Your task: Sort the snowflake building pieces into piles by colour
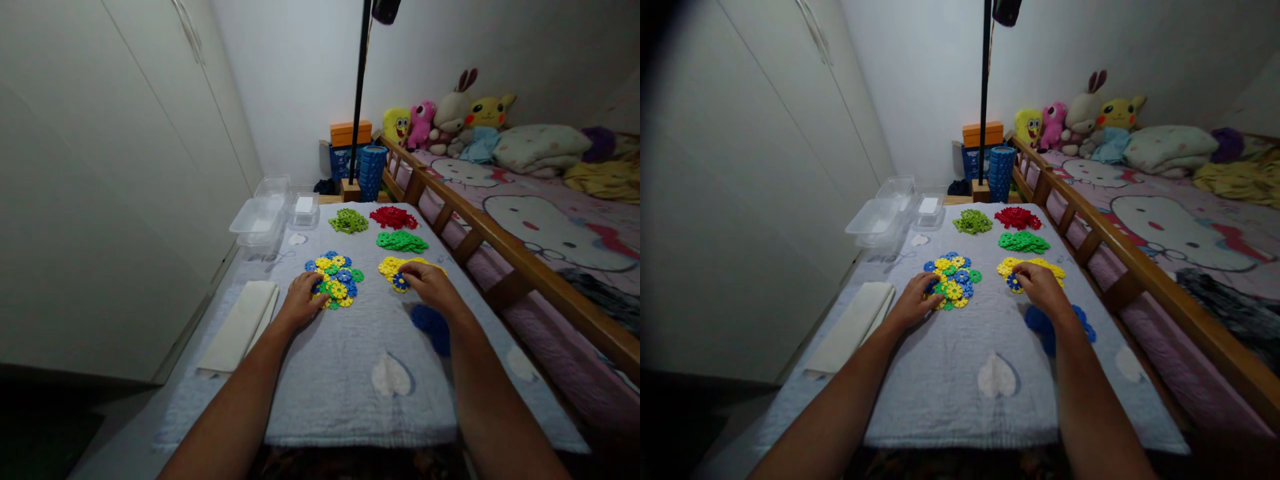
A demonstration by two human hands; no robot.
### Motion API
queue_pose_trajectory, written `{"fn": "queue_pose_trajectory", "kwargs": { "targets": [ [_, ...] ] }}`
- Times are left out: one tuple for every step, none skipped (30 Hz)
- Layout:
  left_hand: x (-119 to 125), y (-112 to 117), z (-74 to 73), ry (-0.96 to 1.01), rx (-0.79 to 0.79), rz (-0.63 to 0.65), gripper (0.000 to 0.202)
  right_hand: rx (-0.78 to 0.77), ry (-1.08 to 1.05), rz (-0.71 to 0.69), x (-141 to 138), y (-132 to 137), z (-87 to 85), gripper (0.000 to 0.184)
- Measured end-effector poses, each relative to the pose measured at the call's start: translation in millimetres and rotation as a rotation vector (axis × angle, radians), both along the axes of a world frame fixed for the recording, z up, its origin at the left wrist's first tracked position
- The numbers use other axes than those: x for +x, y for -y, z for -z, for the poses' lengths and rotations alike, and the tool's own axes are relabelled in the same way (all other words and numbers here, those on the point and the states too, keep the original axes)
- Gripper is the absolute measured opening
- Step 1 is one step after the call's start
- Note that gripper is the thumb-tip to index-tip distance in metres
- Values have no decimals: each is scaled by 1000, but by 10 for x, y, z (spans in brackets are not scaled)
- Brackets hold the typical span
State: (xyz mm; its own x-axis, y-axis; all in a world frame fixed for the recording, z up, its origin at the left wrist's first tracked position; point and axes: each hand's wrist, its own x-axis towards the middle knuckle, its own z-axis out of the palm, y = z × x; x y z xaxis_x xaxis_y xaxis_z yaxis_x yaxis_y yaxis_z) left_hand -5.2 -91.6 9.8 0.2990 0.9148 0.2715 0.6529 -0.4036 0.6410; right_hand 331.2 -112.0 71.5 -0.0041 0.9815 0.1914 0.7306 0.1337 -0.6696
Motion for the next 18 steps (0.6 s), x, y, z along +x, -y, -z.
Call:
{"fn": "queue_pose_trajectory", "kwargs": {
  "targets": [
    [0,-5,-1,15,2,-3,36,-15,-3,27,121,65,-18,21],
    [1,-11,-2,30,2,-6,34,-30,-4,55,240,134,-27,22],
    [1,-16,-3,43,3,-13,33,-47,-1,77,354,206,-28,23],
    [2,-21,-3,53,2,-20,33,-67,4,91,458,277,-21,23],
    [2,-25,-3,60,1,-26,33,-88,8,102,551,346,-9,23],
    [3,-28,-2,64,0,-30,34,-107,12,110,629,411,6,22],
    [3,-31,-1,67,-1,-29,35,-122,15,116,691,472,23,22],
    [4,-33,0,67,0,-25,35,-134,17,120,736,526,40,20],
    [4,-34,1,67,1,-20,36,-141,17,126,766,573,56,19],
    [4,-36,1,65,3,-16,36,-149,15,131,782,614,71,18],
    [4,-37,1,62,6,-14,37,-161,14,130,786,648,86,18],
    [3,-37,1,58,6,-12,37,-170,13,126,783,675,100,18],
    [2,-37,0,55,5,-11,37,-173,10,120,773,695,114,18],
    [2,-36,0,52,1,-10,37,-166,10,114,760,710,129,18],
    [1,-35,-1,50,-3,-8,37,-156,13,110,747,719,143,17],
    [0,-33,-2,48,-6,-7,37,-142,24,107,735,722,158,16],
    [-1,-31,-3,46,-8,-6,37,-127,42,109,726,721,171,15],
    [-2,-29,-3,44,-9,-5,37,-112,68,115,720,716,182,14]
  ]
}}
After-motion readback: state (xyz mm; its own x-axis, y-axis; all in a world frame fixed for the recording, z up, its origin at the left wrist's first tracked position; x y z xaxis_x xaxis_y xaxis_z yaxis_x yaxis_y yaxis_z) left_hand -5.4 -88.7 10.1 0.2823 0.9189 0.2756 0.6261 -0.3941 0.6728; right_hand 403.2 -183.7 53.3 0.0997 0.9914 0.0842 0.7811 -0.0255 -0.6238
